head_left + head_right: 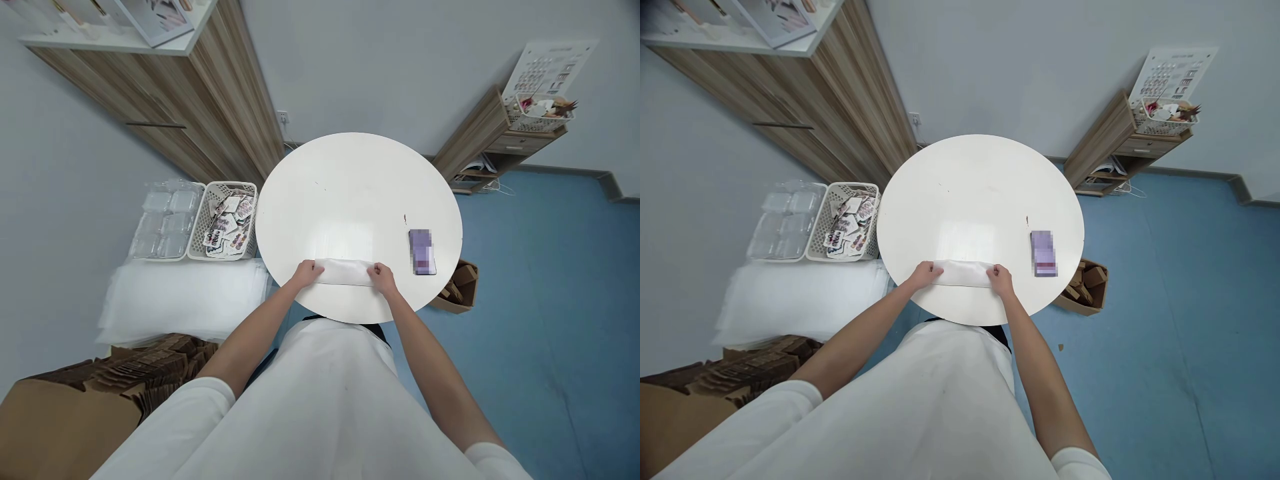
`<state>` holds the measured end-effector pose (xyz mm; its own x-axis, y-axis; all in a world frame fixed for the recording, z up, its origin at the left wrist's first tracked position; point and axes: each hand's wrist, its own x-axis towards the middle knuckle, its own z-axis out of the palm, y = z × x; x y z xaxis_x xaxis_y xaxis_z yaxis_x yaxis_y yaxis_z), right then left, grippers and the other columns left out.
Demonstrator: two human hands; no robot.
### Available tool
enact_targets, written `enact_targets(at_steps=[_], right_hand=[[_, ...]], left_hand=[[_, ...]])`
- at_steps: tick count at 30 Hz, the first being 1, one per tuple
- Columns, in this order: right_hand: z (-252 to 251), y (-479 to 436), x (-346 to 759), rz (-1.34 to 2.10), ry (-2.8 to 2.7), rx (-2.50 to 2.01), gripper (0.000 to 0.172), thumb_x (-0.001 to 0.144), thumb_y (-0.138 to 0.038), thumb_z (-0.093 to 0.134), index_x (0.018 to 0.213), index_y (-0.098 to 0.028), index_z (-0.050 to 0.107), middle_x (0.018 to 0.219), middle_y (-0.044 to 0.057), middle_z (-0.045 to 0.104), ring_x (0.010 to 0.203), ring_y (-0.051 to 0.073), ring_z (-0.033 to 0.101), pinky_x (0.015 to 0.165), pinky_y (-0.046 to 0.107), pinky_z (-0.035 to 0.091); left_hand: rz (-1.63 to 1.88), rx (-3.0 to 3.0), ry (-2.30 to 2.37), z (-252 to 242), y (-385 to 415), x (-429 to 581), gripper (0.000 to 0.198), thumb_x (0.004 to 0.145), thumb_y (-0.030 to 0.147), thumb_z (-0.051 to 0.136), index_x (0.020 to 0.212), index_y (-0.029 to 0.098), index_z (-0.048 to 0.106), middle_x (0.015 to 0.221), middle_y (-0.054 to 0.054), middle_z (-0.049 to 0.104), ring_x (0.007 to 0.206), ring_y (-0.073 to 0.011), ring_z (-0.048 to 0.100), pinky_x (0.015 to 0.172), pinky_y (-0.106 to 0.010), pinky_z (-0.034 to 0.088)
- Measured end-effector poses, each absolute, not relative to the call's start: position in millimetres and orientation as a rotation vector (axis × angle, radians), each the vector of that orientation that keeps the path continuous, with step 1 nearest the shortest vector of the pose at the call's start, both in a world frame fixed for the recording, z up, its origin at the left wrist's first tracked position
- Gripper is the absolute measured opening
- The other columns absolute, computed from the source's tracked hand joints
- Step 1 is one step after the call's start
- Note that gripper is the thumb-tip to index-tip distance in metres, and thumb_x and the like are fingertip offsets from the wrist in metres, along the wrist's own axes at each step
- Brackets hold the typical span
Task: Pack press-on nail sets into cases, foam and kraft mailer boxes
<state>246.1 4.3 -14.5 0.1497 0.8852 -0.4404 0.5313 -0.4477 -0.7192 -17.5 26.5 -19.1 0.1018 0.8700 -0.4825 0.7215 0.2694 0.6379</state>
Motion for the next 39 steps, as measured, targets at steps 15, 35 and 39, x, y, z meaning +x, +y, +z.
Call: enact_targets(at_steps=[15, 35, 39], right_hand=[[-21, -8, 237, 1.018, -1.258, -2.103, 0.029, 0.07, -0.032, 0.048, 0.095, -0.018, 0.053, 0.085, 0.003, 0.059, 0.071, 0.015, 0.054, 0.071, 0.03, 0.044], [-2, -11, 220, 1.254, -0.863, -2.128, 0.069, 0.061, -0.038, 0.063, 0.122, -0.018, 0.038, 0.109, 0.012, 0.051, 0.099, 0.022, 0.052, 0.076, 0.03, 0.044], [5, -11, 224, 1.385, -0.866, -2.008, 0.033, 0.06, -0.039, 0.063, 0.083, -0.019, 0.054, 0.068, -0.001, 0.052, 0.063, 0.014, 0.05, 0.056, 0.025, 0.039]], left_hand=[[0.212, 1.459, 1.878, -10, 20, -17, 0.028, 0.068, 0.045, 0.06, 0.075, 0.02, 0.051, 0.07, -0.001, 0.057, 0.068, -0.0158, 0.055, 0.054, -0.024, 0.037], [-0.115, 2.523, 1.255, -4, -18, 36, 0.069, 0.073, 0.046, 0.054, 0.134, 0.033, 0.024, 0.144, -0.01, 0.019, 0.13, -0.0316, 0.017, 0.097, -0.051, 0.017], [-0.165, 2.557, 1.229, -5, -20, 38, 0.079, 0.07, 0.045, 0.059, 0.136, 0.036, 0.016, 0.146, -0.009, 0.013, 0.131, -0.0351, 0.012, 0.098, -0.055, 0.012]])
